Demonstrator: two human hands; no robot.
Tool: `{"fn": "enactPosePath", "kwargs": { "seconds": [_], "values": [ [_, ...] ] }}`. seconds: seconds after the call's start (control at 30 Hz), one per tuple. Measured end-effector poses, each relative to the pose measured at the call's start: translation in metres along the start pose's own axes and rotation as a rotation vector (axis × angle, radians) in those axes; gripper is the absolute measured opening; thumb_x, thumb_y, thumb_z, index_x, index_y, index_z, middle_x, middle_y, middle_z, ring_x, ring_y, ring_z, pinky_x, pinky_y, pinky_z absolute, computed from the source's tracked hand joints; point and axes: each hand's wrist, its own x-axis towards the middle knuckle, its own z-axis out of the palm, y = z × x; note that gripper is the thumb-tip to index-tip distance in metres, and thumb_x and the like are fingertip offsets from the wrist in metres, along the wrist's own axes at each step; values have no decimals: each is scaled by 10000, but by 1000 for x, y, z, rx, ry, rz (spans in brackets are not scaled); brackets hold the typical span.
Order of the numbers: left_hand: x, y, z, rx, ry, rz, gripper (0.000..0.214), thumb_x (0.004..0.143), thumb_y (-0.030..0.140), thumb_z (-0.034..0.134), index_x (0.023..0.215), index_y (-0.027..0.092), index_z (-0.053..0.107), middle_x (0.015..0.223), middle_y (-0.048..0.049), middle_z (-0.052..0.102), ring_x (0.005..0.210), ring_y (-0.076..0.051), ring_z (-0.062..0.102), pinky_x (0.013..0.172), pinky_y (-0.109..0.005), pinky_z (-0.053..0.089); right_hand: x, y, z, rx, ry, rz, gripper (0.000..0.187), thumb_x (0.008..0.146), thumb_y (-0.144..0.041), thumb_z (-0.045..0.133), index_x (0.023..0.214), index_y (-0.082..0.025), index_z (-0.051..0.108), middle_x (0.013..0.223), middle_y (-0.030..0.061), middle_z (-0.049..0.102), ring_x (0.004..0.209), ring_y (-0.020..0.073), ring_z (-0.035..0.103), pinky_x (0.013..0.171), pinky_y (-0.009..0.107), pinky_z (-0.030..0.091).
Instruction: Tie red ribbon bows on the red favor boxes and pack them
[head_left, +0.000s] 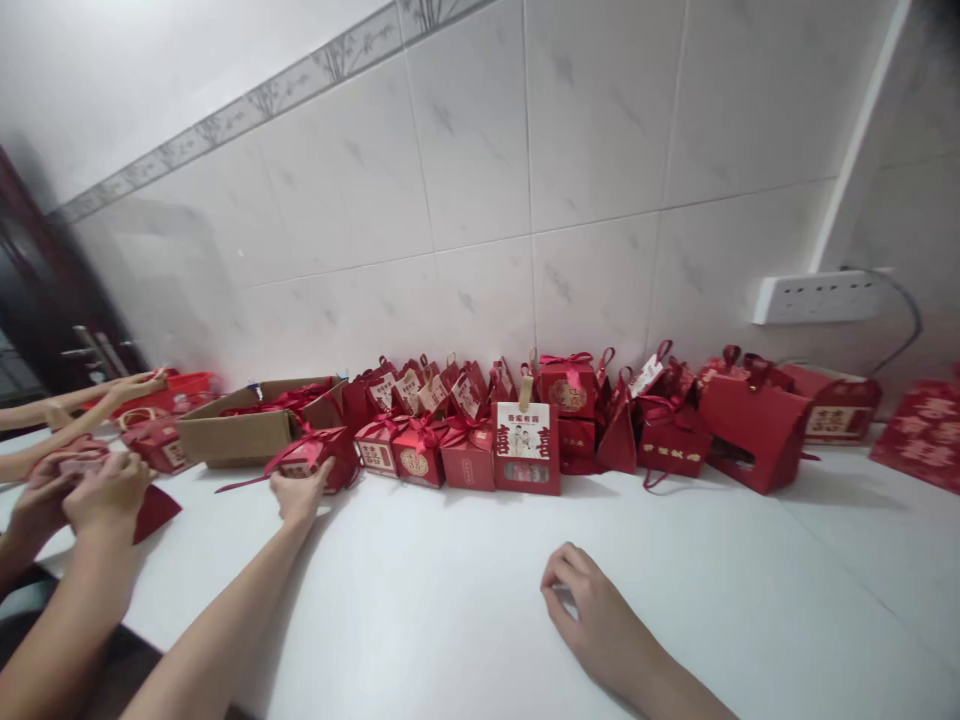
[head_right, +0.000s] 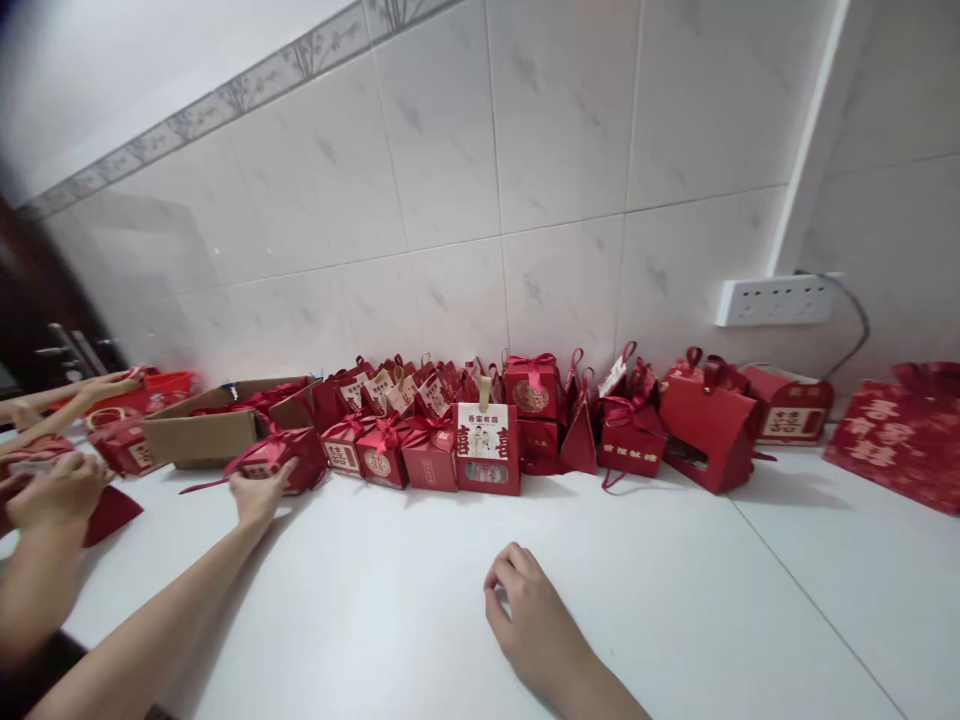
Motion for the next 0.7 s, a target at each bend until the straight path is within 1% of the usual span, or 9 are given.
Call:
{"fn": "enactPosePath", "kwargs": {
  "seconds": [0.13, 0.2, 0.27, 0.37, 0.43, 0.5, 0.53, 0.6, 0.7],
  "values": [
    [-34, 29, -40, -21, 26, -35, 670, 503, 415, 770, 978, 180, 361, 1008, -69, 497, 1033, -323, 526, 915, -520, 444, -1, 0, 2, 11, 28, -31, 167, 794, -83, 411, 739, -180, 534, 886, 63, 554, 867, 193, 549, 813, 354, 481],
    [-60, 50, -53, -65, -49, 20, 720, 473, 416, 777, 1031, 192, 379, 1091, -86, 483, 1087, -325, 500, 929, -504, 436, -1, -1, 1, 51, 38, -25, 157, 789, -103, 420, 737, -178, 548, 890, 70, 554, 870, 197, 549, 810, 349, 476],
    [-93, 72, -57, -147, -206, 39, 733, 487, 422, 757, 1077, 204, 381, 1097, -87, 502, 1064, -309, 531, 896, -482, 462, -1, -2, 0, 127, 68, 9, 144, 787, -150, 431, 728, -180, 559, 881, 71, 557, 846, 198, 557, 802, 349, 470],
    [-155, 100, -50, -179, -408, 15, 728, 526, 432, 715, 1120, 190, 372, 1145, -118, 515, 1034, -292, 567, 902, -463, 461, -2, -1, -5, 318, 202, 135, 161, 769, -280, 468, 676, -187, 561, 822, 63, 572, 776, 204, 571, 777, 360, 457],
    [-198, 113, -45, -75, -534, -60, 782, 546, 439, 701, 1181, 170, 334, 1226, -165, 485, 1126, -322, 522, 955, -486, 412, -2, 3, -9, 415, 306, 224, 215, 751, -365, 473, 665, -191, 566, 808, 67, 588, 773, 216, 573, 758, 363, 452],
    [-233, 121, -47, 85, -809, -66, 891, 511, 376, 741, 1257, 172, 297, 1306, -181, 450, 1233, -354, 433, 1028, -527, 311, -2, 8, -14, 452, 378, 279, 280, 751, -433, 446, 700, -191, 578, 834, 82, 604, 808, 232, 573, 732, 361, 453],
    [-245, 123, -50, 144, -919, -48, 904, 514, 350, 746, 1279, 180, 295, 1330, -175, 441, 1276, -358, 381, 1055, -540, 258, -3, 10, -16, 459, 402, 294, 319, 758, -466, 423, 720, -191, 580, 850, 89, 610, 826, 238, 573, 717, 359, 454],
    [-254, 124, -59, 159, -1141, -10, 780, 597, 351, 704, 1276, 203, 351, 1353, -148, 444, 1308, -338, 345, 1080, -527, 215, -3, 14, -21, 485, 451, 311, 397, 766, -539, 389, 743, -191, 580, 870, 98, 620, 853, 248, 577, 692, 352, 461],
    [-242, 117, -64, 4, -1341, -34, 498, 717, 396, 610, 1163, 208, 493, 1317, -124, 499, 1278, -296, 403, 1078, -454, 265, -2, 15, -25, 531, 496, 309, 484, 763, -628, 365, 738, -193, 576, 863, 96, 636, 848, 244, 589, 682, 343, 475]
  ]
}}
